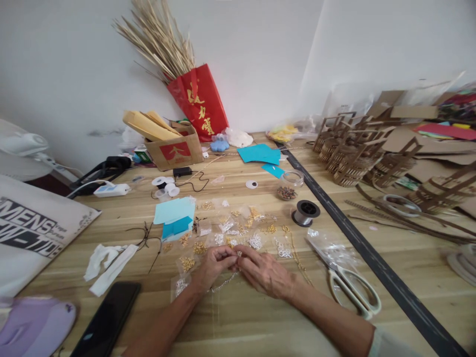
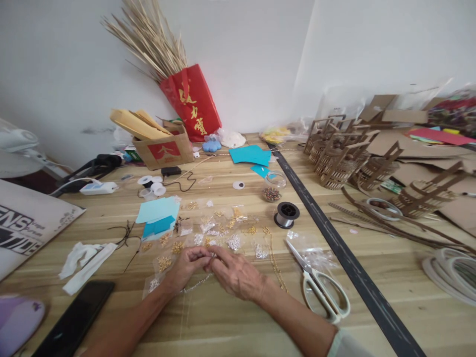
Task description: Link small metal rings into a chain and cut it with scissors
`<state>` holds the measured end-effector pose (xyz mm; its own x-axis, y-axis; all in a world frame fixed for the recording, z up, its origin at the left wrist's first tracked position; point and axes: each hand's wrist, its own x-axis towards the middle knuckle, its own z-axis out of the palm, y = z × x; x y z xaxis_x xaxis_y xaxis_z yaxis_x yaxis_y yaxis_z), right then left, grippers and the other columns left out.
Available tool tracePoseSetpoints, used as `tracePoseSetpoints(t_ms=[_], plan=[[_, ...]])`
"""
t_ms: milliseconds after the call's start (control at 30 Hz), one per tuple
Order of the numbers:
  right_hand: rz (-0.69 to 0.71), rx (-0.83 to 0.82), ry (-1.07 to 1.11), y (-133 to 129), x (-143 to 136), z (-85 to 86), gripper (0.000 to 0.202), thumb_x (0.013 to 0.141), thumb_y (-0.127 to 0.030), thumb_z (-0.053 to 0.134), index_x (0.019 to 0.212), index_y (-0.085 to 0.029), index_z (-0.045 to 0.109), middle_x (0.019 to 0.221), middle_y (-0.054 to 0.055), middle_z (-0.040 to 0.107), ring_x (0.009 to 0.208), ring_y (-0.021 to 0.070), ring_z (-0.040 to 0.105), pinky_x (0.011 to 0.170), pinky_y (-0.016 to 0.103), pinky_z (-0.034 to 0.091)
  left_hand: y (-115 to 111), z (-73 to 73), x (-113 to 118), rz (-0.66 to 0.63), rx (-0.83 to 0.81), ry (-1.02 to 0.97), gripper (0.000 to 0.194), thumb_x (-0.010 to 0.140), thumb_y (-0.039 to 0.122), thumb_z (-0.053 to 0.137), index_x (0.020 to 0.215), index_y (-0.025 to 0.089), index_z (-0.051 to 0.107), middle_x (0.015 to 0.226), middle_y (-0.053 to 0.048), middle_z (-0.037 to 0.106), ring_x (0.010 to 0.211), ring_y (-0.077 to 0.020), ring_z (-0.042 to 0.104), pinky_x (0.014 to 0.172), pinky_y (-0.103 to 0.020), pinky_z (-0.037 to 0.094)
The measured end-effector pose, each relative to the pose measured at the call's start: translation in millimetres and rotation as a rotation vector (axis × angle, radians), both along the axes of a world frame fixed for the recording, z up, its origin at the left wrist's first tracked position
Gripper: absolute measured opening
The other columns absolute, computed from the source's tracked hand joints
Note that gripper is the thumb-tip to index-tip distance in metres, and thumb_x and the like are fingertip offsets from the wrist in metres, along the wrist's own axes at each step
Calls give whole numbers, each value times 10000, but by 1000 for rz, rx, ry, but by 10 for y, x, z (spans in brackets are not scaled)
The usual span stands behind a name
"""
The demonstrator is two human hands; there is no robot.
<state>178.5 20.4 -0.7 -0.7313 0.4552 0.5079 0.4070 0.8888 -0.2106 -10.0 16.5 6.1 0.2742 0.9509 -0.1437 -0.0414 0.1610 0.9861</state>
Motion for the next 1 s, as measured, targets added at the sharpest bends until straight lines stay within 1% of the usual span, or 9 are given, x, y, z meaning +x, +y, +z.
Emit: tracePoseSetpoints(t_ms=[100, 233, 367, 467, 633, 733, 833, 1000], plan=[[-3, -40, -2, 5, -6, -11, 164, 933, -118, 383, 1035, -141, 509, 1164, 170, 559, 929, 188, 612, 697, 280, 538, -9, 17, -5, -25, 14, -1, 232, 707, 326, 712, 655, 113, 640, 575, -5, 619, 578, -124, 555, 599, -230, 434], [7, -77, -16, 21, -18, -17, 152, 932, -115, 380, 999, -152, 511, 1053, 138, 589, 852, 180, 600, 684, 281, 519, -21, 14, -9, -36, 2, 21, 195, 730, 297, 703, 711, 113, 644, 600, -6, 628, 607, -124, 560, 623, -230, 426], [7, -54, -11, 31, -25, -20, 161, 936, -116, 362, 958, -152, 517, 940, 106, 595, 785, 174, 570, 656, 272, 499, -26, 14, -9, -45, -11, -2, 209, 723, 306, 715, 735, 112, 640, 619, -3, 624, 617, -120, 553, 626, -228, 421], [-1, -42, -13, 28, -26, -19, 163, 940, -117, 362, 942, -152, 521, 867, 85, 588, 753, 172, 551, 617, 259, 479, -23, 13, -8, -49, 5, -18, 225, 698, 306, 742, 748, 111, 641, 673, -10, 630, 656, -122, 558, 647, -229, 426], [-13, -94, -5, 13, -22, 26, 175, 956, -147, 370, 913, -158, 540, 817, 62, 583, 706, 156, 545, 575, 238, 458, -12, -47, -10, -48, 37, -57, 270, 649, 305, 786, 749, 114, 623, 709, -13, 624, 683, -125, 565, 666, -233, 441], [-34, -144, 13, 9, -21, 47, 184, 957, -158, 377, 902, -160, 552, 798, 55, 571, 679, 147, 544, 572, 237, 457, -7, -92, -10, -26, 53, -49, 271, 647, 298, 787, 754, 115, 618, 708, -16, 621, 679, -127, 568, 659, -233, 444], [-33, -184, 48, 10, -25, 43, 198, 956, -153, 368, 884, -166, 551, 783, 47, 566, 677, 146, 545, 589, 242, 465, -12, -122, -3, -4, 87, -15, 237, 663, 271, 770, 753, 117, 614, 703, -17, 619, 673, -129, 573, 653, -233, 449], [-29, -233, 90, 4, -30, 8, 207, 965, -159, 348, 876, -172, 534, 777, 47, 573, 686, 148, 552, 604, 248, 462, -45, -139, 24, 40, 180, 100, 102, 714, 178, 692, 748, 127, 610, 715, -17, 623, 676, -134, 590, 657, -234, 474]])
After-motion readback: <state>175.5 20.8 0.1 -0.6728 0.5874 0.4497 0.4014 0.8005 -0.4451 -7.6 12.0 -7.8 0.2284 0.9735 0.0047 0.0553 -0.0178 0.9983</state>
